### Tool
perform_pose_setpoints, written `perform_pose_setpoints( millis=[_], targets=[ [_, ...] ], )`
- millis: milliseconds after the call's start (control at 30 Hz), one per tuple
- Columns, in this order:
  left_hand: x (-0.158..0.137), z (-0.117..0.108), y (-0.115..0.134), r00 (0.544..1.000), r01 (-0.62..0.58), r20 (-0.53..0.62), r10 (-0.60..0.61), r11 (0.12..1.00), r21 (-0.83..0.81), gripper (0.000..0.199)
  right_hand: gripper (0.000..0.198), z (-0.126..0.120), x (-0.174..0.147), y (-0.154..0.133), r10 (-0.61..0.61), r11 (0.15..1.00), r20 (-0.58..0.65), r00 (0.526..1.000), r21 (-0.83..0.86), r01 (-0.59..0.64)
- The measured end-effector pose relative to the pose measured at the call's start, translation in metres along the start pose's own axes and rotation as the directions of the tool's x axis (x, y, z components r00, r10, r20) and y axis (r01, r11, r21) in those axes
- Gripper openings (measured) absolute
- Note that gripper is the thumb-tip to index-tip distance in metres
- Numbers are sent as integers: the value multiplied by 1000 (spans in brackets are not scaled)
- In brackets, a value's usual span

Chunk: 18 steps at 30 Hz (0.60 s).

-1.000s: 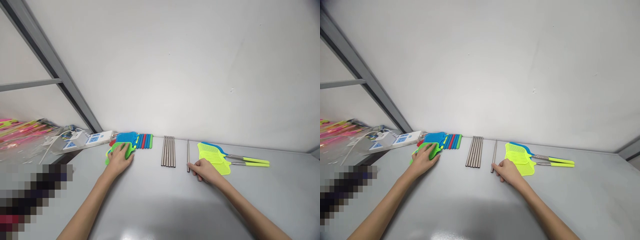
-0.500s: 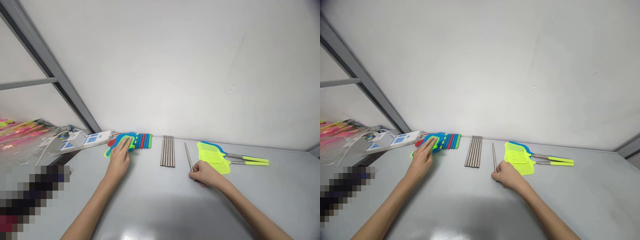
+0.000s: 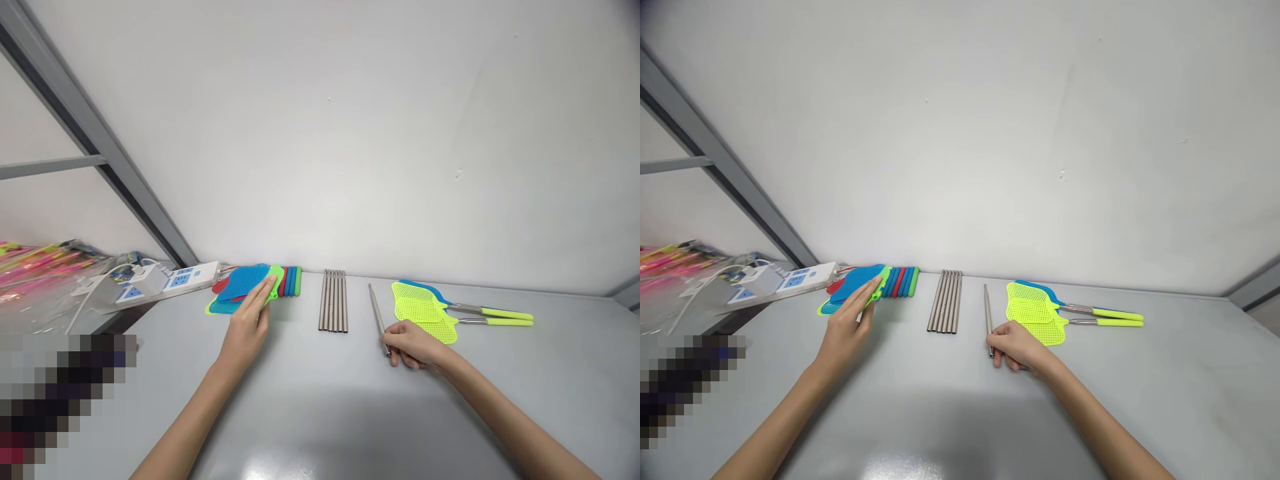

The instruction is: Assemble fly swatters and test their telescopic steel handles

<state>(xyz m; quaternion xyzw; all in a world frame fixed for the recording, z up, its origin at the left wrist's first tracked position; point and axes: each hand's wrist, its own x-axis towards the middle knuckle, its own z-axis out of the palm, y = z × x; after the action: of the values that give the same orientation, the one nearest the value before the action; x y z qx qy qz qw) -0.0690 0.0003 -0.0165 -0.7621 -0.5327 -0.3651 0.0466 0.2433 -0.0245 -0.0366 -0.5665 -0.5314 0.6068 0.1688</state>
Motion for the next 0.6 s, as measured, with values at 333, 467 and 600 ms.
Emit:
perform_pose_setpoints(
  millis=[333, 467, 600],
  targets=[
    [-10, -4, 35, 970, 180, -122, -212, 956, -231, 28, 35, 0, -9, -8, -200, 959, -39, 979, 199, 203],
    [-5, -8, 47, 905, 404, 111, -410, 751, -522, 45, 38, -8, -14, -15, -244, 941, -158, 957, 198, 273],
    [-6, -1, 60, 804, 592, 478, -352, 417, -689, 42, 39, -17, -19, -21, -254, 936, -247, 935, 181, 302]
  ],
)
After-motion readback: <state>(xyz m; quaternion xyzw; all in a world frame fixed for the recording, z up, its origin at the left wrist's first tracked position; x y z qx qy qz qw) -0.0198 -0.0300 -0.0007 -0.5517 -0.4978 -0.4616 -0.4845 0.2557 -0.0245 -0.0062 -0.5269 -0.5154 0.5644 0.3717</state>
